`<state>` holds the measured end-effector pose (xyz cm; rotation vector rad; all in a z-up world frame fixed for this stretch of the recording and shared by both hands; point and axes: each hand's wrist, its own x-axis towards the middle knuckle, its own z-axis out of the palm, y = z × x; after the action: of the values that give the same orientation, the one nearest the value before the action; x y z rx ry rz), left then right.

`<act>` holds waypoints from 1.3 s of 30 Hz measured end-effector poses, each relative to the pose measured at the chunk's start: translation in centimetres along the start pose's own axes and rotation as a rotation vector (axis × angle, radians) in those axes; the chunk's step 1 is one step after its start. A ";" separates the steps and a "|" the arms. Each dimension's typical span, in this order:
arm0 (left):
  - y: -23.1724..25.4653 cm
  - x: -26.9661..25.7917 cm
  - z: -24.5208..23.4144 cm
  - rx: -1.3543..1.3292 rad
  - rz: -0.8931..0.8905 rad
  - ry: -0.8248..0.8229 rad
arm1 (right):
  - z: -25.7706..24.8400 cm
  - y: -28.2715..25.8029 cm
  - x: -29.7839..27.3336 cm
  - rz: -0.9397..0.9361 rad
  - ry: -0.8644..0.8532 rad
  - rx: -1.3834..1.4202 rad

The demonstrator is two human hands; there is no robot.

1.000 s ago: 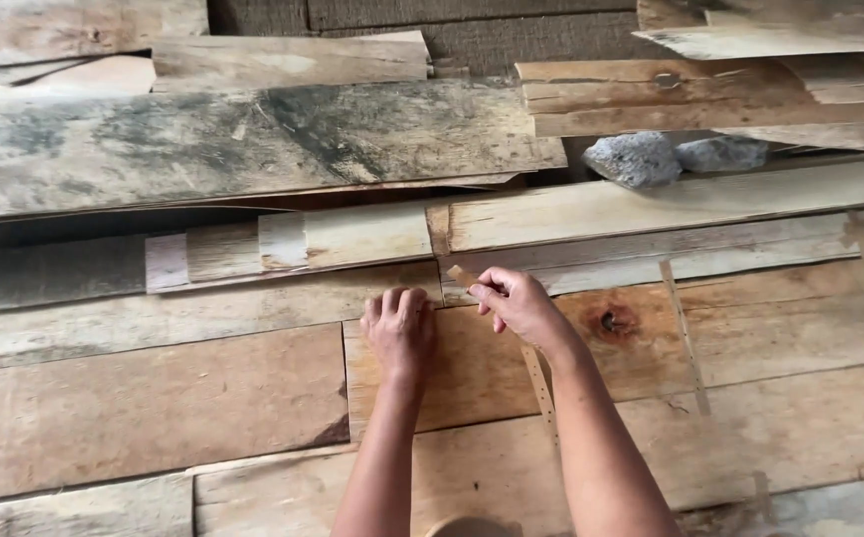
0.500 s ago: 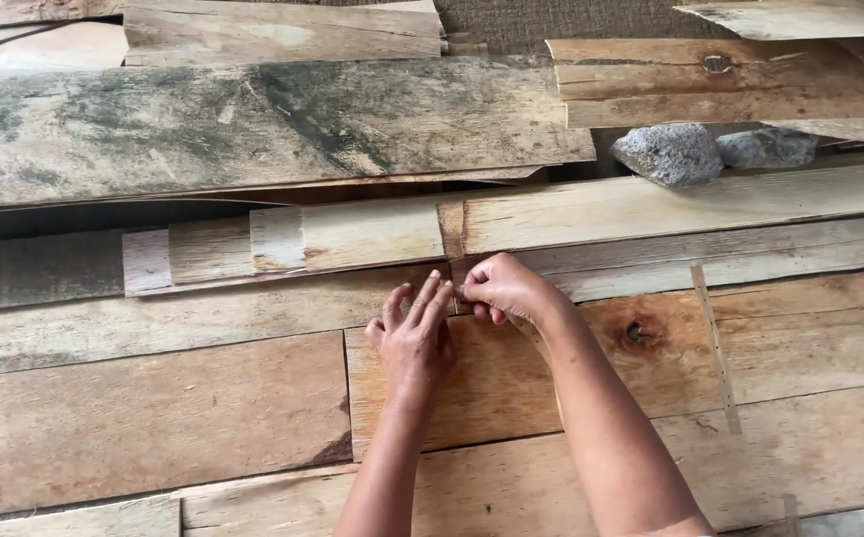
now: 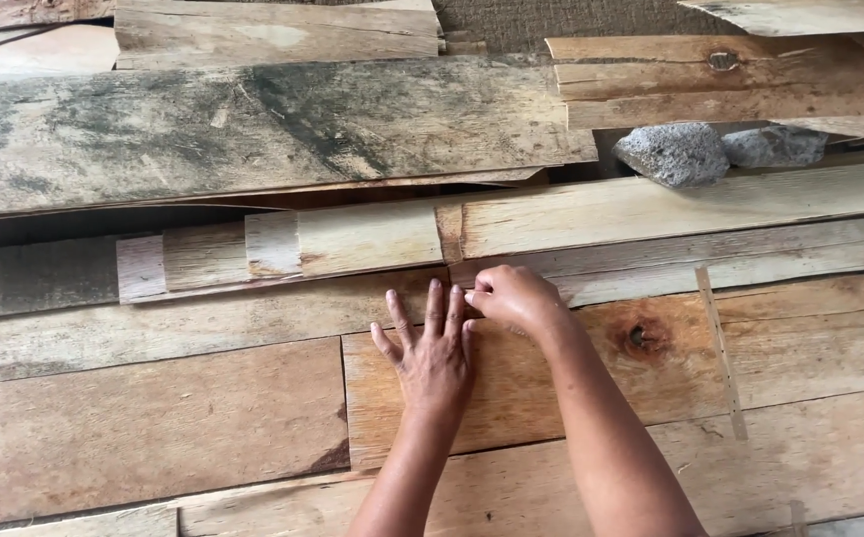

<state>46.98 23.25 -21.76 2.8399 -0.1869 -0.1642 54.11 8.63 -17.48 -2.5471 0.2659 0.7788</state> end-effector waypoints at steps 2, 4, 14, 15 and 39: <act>0.6 0.2 0.0 0.016 -0.017 -0.039 | -0.1 -0.6 -1.0 0.012 -0.019 -0.005; 1.0 0.3 0.0 0.032 -0.035 -0.079 | 0.1 -0.7 -1.5 0.024 -0.040 -0.011; 1.4 0.8 0.4 0.128 -0.074 -0.207 | 7.8 1.7 -0.3 -0.130 0.553 -0.021; 1.5 0.9 0.4 0.142 -0.076 -0.223 | 8.2 1.4 -0.7 -0.197 0.692 -0.009; 1.2 0.7 -6.9 -1.296 -0.312 0.022 | 0.6 -0.3 -7.4 -0.354 0.043 0.921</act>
<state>48.41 23.95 -14.95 1.5549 0.2843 -0.2111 47.87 9.59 -13.63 -1.6665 0.1305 0.3355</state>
